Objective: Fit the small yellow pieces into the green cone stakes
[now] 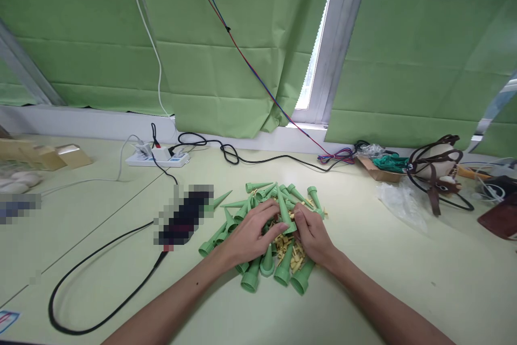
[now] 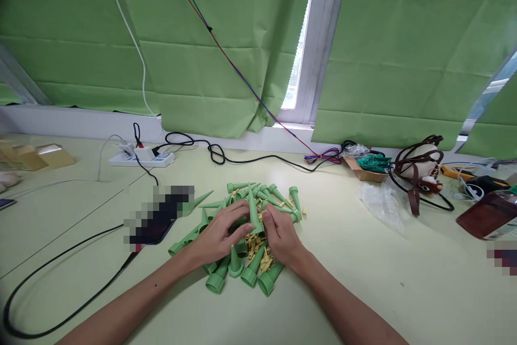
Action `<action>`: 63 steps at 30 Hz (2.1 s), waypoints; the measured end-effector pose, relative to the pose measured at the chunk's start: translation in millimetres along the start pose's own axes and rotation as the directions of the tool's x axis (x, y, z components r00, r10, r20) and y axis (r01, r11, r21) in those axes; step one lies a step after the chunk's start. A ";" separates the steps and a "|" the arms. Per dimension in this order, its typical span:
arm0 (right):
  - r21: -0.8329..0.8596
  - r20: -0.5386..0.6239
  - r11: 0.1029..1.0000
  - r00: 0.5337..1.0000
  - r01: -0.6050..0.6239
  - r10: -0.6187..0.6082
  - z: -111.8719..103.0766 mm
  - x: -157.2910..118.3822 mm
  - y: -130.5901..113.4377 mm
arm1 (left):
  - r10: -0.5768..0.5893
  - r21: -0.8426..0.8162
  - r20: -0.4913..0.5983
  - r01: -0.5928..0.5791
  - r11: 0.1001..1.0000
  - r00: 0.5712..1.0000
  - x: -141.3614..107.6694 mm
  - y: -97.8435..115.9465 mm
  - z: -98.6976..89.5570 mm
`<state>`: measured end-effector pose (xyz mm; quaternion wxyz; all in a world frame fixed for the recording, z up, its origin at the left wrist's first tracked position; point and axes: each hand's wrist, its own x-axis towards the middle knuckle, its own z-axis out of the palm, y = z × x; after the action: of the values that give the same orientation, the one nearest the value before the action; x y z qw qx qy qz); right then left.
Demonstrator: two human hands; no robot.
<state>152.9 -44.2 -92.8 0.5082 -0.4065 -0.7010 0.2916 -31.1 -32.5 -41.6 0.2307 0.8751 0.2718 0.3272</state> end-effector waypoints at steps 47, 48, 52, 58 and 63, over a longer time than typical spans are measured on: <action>-0.180 0.022 0.980 0.997 0.080 -0.077 1.4 0.1 -7.0 | 0.109 0.062 -0.169 -0.100 0.993 0.980 0.9 -15.7 6.4; -0.186 0.021 0.979 0.997 0.083 -0.080 1.3 0.2 -7.2 | 0.104 0.055 -0.169 -0.096 0.994 0.980 1.2 -15.3 6.4; -0.211 0.027 0.970 0.993 0.117 -0.114 0.8 1.4 -8.4 | 0.064 0.035 -0.172 -0.059 0.998 0.983 2.0 -13.1 6.3; -0.281 0.050 0.934 0.976 0.219 -0.214 -1.8 2.1 -8.7 | -0.019 -0.018 -0.124 0.017 1.000 0.992 3.4 -7.7 2.3; -0.314 0.077 0.912 0.964 0.266 -0.254 -3.0 2.3 -5.9 | -0.120 -0.058 -0.074 0.116 0.992 0.990 3.5 -5.9 0.1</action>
<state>153.8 -45.2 -85.9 0.4572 -0.3819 -0.7956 0.1103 -30.7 -25.9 -43.5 0.2624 0.8377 0.3230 0.3536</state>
